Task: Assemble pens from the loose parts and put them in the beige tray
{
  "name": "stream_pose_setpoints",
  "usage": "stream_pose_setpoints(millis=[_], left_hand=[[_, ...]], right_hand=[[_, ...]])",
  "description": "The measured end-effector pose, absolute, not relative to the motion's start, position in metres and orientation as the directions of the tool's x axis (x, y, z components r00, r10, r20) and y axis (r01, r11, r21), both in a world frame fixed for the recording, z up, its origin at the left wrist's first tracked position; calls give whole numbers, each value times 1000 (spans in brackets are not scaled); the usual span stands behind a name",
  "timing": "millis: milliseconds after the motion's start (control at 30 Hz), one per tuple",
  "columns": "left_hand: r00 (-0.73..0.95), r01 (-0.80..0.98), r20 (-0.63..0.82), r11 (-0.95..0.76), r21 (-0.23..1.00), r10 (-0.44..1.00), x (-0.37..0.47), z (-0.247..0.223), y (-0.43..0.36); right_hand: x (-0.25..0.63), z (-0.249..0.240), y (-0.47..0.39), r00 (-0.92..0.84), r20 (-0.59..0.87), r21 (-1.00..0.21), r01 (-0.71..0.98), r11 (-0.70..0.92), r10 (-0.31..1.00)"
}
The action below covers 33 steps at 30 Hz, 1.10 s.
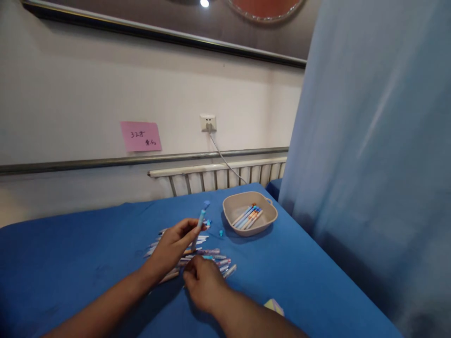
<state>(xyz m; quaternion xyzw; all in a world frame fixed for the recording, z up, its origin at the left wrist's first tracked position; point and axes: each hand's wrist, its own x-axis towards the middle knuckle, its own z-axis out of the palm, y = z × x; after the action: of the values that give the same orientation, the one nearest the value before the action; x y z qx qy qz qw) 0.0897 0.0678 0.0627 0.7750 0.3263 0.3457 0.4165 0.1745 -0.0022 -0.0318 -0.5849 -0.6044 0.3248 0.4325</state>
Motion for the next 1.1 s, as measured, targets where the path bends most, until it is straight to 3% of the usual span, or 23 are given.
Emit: stream_pose_setpoints(millis=[133, 300, 567, 833, 1100], left_hand=[[632, 236, 294, -539, 808, 717, 149, 77, 94], [655, 305, 266, -570, 763, 707, 216, 66, 129], [708, 596, 17, -610, 522, 706, 266, 40, 161], [651, 756, -198, -603, 254, 733, 287, 28, 169], [617, 786, -263, -596, 164, 741, 294, 27, 168]], right_hand=[[175, -20, -9, -92, 147, -778, 604, 173, 985], [176, -13, -10, -167, 139, -724, 656, 215, 976], [175, -14, 1, -203, 83, -641, 739, 208, 976], [172, -3, 12, -285, 72, -454, 844, 286, 956], [175, -6, 12, -279, 80, -478, 831, 282, 957]])
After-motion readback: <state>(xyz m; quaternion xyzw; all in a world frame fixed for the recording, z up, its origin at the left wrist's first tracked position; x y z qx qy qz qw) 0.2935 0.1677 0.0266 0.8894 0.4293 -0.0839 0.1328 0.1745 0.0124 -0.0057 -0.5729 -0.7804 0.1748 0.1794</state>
